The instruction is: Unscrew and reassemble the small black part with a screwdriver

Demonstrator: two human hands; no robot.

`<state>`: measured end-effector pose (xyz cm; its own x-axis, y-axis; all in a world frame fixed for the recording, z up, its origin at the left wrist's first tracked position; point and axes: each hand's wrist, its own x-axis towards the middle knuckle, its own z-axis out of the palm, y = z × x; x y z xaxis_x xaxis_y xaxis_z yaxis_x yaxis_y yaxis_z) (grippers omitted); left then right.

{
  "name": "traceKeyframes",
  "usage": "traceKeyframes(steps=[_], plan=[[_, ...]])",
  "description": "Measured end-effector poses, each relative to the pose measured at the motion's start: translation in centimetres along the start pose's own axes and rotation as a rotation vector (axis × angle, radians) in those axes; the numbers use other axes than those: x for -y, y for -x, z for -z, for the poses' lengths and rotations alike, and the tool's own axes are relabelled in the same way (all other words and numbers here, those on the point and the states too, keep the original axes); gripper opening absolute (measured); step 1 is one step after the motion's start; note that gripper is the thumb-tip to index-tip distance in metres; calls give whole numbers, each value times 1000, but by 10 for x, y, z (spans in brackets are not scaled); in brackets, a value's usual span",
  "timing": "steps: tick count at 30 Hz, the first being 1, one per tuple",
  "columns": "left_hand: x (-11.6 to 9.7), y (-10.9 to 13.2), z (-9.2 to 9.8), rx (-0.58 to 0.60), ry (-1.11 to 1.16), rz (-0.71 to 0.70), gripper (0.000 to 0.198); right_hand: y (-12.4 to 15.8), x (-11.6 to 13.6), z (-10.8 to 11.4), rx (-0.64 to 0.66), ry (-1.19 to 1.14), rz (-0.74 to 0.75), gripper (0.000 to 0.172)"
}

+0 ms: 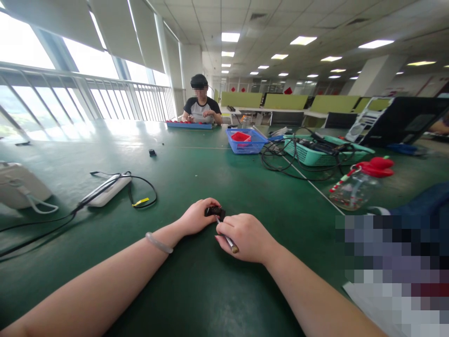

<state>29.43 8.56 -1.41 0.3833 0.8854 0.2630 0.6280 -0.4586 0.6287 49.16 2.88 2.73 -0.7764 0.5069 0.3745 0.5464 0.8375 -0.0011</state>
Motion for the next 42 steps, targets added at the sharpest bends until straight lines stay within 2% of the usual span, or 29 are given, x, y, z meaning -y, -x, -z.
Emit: traceKeyframes(steps=[9,23,28,35,42], plan=[[1,2,0,0,3,-5,33,1,3,0,18,-19,-28,11],[-3,12,1,-4,-37,1,34,3,0,3,-13,-186,-111,12],[-2,12,1,-44,-39,-9,34,4,2,6,-31,-147,-83,11],[2,10,-2,-92,-35,-28,32,1,5,6,19,-73,-47,11],[6,8,-2,-125,23,10,34,-1,5,5,24,-47,-33,11]])
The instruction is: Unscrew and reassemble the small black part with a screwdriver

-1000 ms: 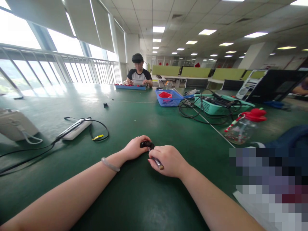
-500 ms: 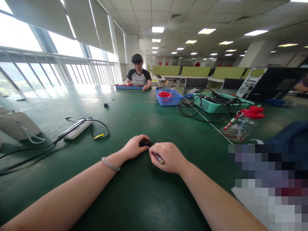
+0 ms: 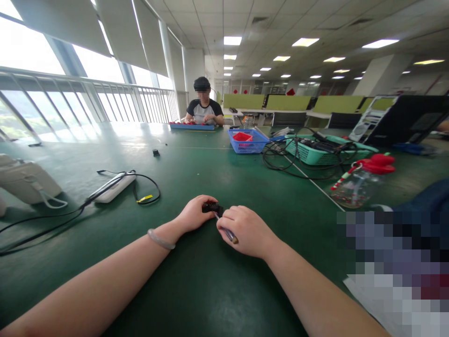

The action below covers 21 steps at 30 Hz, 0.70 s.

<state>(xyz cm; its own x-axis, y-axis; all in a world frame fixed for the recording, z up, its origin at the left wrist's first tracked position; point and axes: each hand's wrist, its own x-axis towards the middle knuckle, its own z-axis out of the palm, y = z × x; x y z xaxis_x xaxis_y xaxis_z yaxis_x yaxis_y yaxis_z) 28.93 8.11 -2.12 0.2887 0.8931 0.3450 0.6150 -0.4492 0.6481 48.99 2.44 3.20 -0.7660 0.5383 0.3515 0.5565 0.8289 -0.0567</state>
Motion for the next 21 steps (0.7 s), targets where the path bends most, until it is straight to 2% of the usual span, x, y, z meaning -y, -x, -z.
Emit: traceKeyframes(steps=[21], plan=[[-3,1,2,67,-8,18,36,3,0,0,-202,-30,8,11]])
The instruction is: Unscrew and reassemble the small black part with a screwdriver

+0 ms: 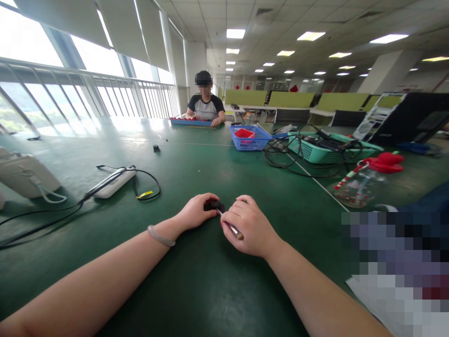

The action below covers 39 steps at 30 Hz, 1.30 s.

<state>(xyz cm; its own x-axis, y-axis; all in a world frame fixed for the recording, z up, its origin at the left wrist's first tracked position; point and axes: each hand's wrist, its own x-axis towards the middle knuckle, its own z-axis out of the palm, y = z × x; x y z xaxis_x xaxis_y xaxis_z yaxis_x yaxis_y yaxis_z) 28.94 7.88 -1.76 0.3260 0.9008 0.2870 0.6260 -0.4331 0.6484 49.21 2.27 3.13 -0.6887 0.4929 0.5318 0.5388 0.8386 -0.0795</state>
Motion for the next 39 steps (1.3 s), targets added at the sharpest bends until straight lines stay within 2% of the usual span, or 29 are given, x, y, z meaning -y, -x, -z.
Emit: traceKeyframes(steps=[9,15,26,31,34,37,39], plan=[[1,0,-2,-4,-7,-28,35,-3,5,1,116,37,13,16],[3,-1,-2,1,18,-23,38,0,2,1,44,43,24,15],[0,-1,0,19,-10,6,49,1,-5,2,-33,37,-53,13],[-1,-1,1,33,-7,4,55,2,-13,-2,-67,23,-189,14],[-1,0,1,31,3,13,64,3,-19,-5,-156,-29,-299,13],[0,0,1,32,9,19,66,4,-22,-7,-247,-143,-435,18],[-1,1,2,41,16,34,66,5,-24,-9,-252,-265,-541,25]])
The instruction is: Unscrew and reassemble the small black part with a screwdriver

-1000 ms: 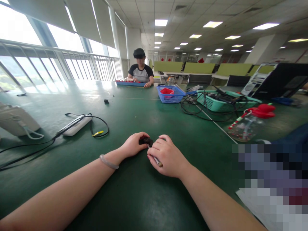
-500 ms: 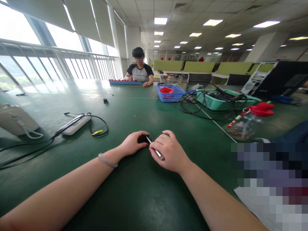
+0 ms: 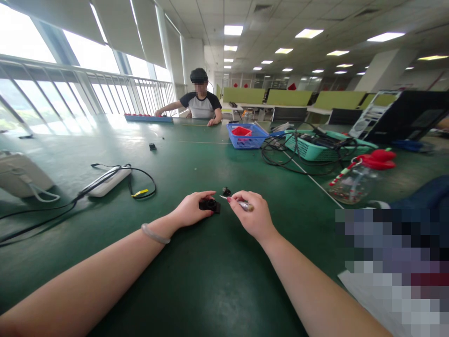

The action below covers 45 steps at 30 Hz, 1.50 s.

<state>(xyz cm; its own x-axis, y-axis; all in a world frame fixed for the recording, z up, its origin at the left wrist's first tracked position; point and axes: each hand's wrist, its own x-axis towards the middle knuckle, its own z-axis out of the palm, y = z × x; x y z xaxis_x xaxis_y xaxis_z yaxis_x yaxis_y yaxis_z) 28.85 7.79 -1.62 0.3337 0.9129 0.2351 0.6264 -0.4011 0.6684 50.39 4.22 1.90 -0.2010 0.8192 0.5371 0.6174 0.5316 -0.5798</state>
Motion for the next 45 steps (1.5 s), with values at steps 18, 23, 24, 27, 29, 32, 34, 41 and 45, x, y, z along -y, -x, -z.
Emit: traceKeyframes(steps=[18,23,24,27,29,32,34,41,45], plan=[[-7,2,5,64,-122,-84,56,2,-2,-1,25,-193,-139,35],[-6,3,6,61,-95,-121,58,0,-3,-2,105,-98,-66,32],[-6,2,6,59,-92,-117,59,0,-2,-2,116,-76,-54,31],[-4,2,5,63,-92,-99,61,0,-1,-2,134,-12,2,30],[-2,1,4,65,-96,-84,62,1,1,-2,123,8,74,28],[-1,1,3,67,-100,-66,63,3,4,-3,125,-14,200,23],[-1,1,3,67,-98,-63,62,4,5,-5,175,-8,248,19],[-1,1,3,77,-115,-76,60,4,5,-5,223,-22,234,17],[-1,1,3,78,-128,-79,60,5,3,-1,36,-84,210,21]])
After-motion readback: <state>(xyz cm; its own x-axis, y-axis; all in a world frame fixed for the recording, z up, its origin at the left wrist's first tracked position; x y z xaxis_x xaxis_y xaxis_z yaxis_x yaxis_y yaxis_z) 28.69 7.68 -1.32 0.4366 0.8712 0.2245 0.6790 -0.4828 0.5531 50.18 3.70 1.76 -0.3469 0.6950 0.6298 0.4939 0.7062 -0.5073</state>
